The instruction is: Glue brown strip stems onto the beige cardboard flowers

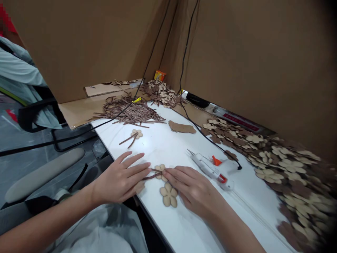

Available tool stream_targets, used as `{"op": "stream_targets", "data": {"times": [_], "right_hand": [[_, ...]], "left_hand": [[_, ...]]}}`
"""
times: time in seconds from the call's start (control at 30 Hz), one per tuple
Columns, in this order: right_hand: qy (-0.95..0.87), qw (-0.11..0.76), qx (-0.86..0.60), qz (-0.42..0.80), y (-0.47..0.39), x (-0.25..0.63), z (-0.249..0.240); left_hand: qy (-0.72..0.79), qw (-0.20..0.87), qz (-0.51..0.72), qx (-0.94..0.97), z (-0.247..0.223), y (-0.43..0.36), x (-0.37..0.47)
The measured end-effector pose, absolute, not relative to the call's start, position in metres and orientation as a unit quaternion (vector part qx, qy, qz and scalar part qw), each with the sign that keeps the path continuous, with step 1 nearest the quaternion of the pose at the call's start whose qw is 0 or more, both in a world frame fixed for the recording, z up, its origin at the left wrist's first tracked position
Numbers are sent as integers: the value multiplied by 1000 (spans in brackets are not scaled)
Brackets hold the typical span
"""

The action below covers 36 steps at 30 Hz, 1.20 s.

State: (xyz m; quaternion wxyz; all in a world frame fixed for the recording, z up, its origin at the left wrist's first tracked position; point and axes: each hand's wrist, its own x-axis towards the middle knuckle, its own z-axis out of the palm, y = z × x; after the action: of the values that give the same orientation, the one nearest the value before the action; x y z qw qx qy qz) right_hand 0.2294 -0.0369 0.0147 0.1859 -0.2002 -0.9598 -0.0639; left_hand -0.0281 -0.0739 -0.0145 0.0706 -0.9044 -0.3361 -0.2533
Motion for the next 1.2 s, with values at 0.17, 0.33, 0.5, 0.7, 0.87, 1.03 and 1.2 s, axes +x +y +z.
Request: {"op": "stream_targets", "data": {"times": [0.17, 0.33, 0.5, 0.7, 0.87, 1.03, 1.2], "right_hand": [[-958, 188, -210, -55, -39, 226, 15], [-955, 187, -226, -42, -42, 226, 12], [-953, 175, -231, -88, -46, 222, 11], [-949, 157, -228, -150, -50, 214, 7], [-940, 197, -241, -142, -51, 215, 3], [-931, 242, -267, -60, -50, 221, 2], [-924, 235, -302, -10, -51, 222, 8]], "left_hand": [[-283, 48, -230, -930, -12, -82, -24], [-327, 71, -203, -920, -23, -79, -27], [-342, 104, -205, -911, -19, -81, -29], [-308, 96, -173, -930, -4, -81, -9], [-236, 74, -123, -961, -2, -62, -8], [-188, 72, -121, -972, 1, -53, -10], [-217, 49, -141, -965, -1, -55, -4]]}}
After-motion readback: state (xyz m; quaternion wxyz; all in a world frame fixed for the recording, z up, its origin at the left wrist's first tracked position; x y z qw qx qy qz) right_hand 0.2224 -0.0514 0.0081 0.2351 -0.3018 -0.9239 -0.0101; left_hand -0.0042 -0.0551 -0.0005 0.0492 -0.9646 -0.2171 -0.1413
